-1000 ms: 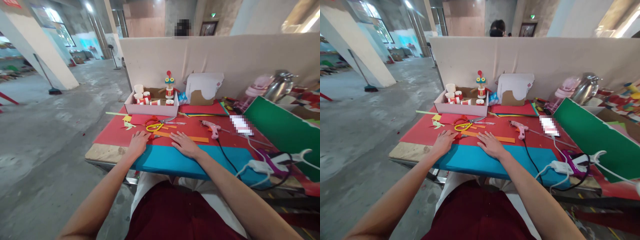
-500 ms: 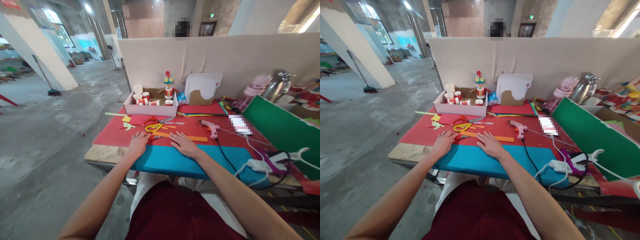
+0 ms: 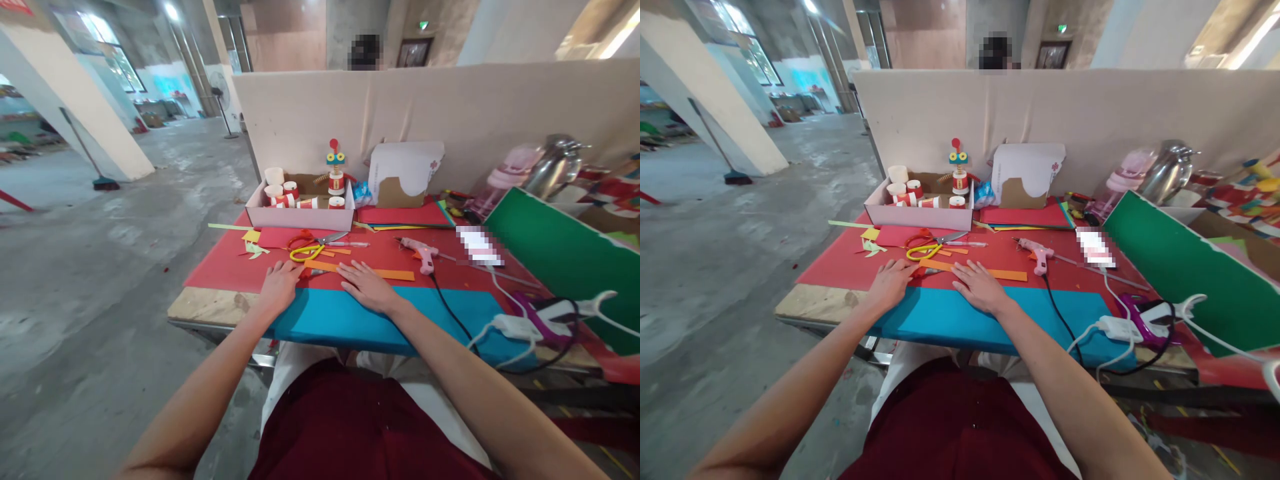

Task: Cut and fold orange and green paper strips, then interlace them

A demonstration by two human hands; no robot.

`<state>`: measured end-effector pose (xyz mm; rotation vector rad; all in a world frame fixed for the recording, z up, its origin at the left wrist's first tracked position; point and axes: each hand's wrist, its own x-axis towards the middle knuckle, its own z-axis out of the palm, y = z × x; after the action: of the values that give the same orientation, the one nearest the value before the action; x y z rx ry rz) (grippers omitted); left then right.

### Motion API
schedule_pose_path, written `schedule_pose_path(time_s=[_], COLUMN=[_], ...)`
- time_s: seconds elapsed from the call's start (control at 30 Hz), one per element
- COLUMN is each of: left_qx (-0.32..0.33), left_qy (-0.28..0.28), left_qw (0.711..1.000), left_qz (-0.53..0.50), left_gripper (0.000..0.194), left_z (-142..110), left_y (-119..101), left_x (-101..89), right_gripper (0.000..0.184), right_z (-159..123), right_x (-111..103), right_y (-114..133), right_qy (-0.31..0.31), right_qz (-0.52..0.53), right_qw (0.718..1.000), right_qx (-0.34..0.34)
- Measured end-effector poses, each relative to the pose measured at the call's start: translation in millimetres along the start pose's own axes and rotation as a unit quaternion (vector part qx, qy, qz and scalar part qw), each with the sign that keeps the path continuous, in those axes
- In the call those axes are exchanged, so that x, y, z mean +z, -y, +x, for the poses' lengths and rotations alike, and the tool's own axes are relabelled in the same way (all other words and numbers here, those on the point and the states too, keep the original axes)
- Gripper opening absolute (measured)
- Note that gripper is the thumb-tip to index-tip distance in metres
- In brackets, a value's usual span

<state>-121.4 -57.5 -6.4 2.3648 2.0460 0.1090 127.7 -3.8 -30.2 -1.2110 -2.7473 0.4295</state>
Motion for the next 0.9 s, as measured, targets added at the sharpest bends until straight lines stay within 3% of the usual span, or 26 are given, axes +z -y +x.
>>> schedule_pose_path(time_s=[0.67,0.9], left_qx=[0.001,0.01], left_qy=[0.017,-0.005], left_qw=[1.0,1.0], left_qz=[-0.004,-0.009], left_gripper=[0.043,0.044], left_z=[-0.3,0.0], left_y=[-3.1,2.2], left_x=[-0.9,2.2], right_gripper=[0.066,0.055], right_z=[-1.1,-14.0], right_x=[-2.2,-10.6], right_y=[4.6,11.9], right_qy=[0.006,-0.011], right_qz=[-0.018,-0.059], right_qw=[1.0,0.998], right_qx=[0.013,0.035])
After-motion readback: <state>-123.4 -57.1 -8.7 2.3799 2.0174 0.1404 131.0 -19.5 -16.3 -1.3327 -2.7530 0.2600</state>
